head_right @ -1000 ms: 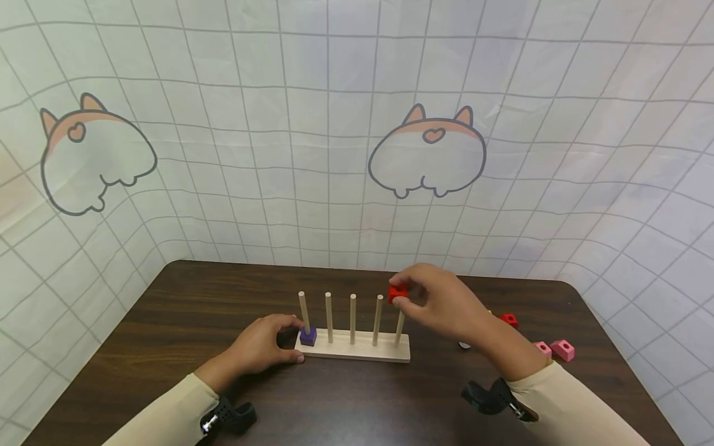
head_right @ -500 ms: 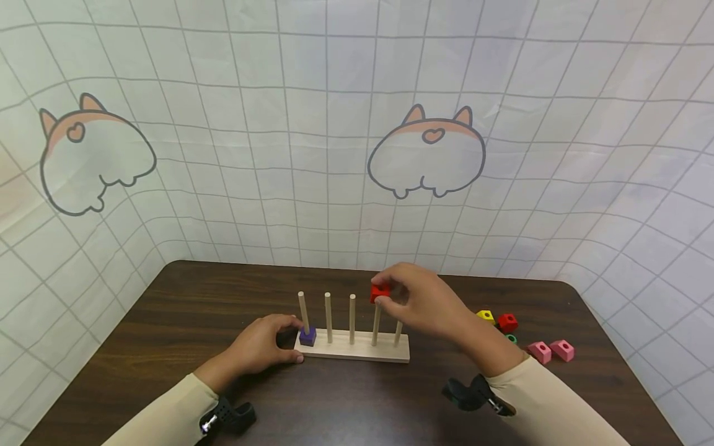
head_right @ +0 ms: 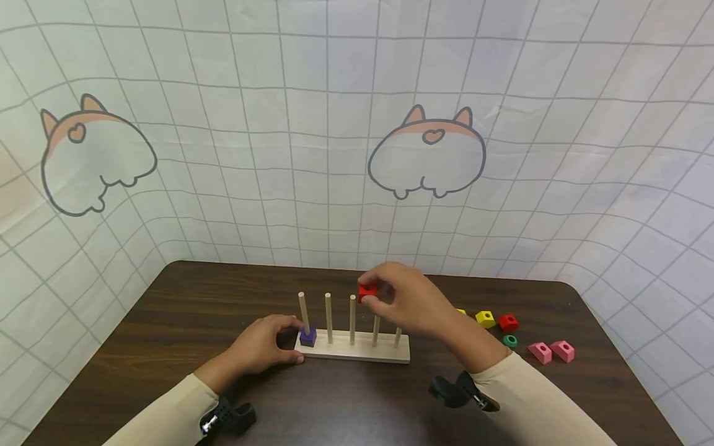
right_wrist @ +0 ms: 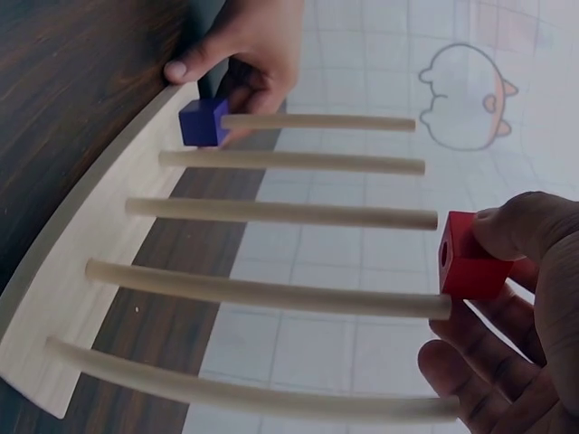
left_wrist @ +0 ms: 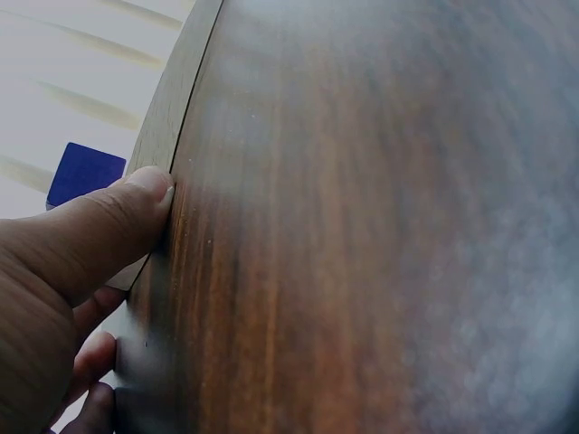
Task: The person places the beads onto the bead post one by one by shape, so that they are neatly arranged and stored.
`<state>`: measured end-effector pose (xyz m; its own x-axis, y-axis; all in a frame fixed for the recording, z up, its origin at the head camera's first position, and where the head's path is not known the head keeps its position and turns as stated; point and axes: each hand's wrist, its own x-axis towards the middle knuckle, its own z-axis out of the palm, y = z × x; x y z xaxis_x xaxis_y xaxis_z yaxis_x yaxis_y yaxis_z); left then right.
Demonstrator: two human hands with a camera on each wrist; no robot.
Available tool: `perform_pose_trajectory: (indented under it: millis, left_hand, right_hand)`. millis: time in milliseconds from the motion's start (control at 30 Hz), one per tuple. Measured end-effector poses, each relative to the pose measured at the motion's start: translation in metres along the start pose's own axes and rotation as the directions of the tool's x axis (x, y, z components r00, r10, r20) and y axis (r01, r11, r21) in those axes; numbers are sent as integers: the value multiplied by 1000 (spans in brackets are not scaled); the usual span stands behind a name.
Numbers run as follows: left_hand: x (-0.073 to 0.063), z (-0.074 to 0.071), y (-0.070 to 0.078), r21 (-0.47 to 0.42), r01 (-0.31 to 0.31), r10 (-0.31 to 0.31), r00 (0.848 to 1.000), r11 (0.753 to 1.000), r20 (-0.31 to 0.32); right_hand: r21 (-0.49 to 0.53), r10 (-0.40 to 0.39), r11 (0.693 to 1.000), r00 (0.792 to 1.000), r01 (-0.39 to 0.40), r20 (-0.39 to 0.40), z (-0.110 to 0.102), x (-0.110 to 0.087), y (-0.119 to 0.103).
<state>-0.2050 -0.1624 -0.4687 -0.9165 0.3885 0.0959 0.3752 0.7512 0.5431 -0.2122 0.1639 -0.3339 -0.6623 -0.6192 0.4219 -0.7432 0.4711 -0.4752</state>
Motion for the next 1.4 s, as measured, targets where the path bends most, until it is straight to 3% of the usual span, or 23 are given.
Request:
perform_pose_trajectory:
  millis: [867, 1100, 1400]
  left_hand:
    - [-2, -1, 1, -12, 17, -17, 1000, 1000, 11]
    - [-1, -2, 0, -18, -4, 4, 1000, 1000, 5]
    - [-1, -1, 0, -21, -13, 13, 1000, 1000, 8]
  right_hand:
    - [47, 57, 997, 998, -59, 28, 22, 21, -17]
    - [97, 87, 991, 996, -89, 24, 28, 26, -21]
    - [128, 68, 989, 998, -68, 8, 35, 33, -26]
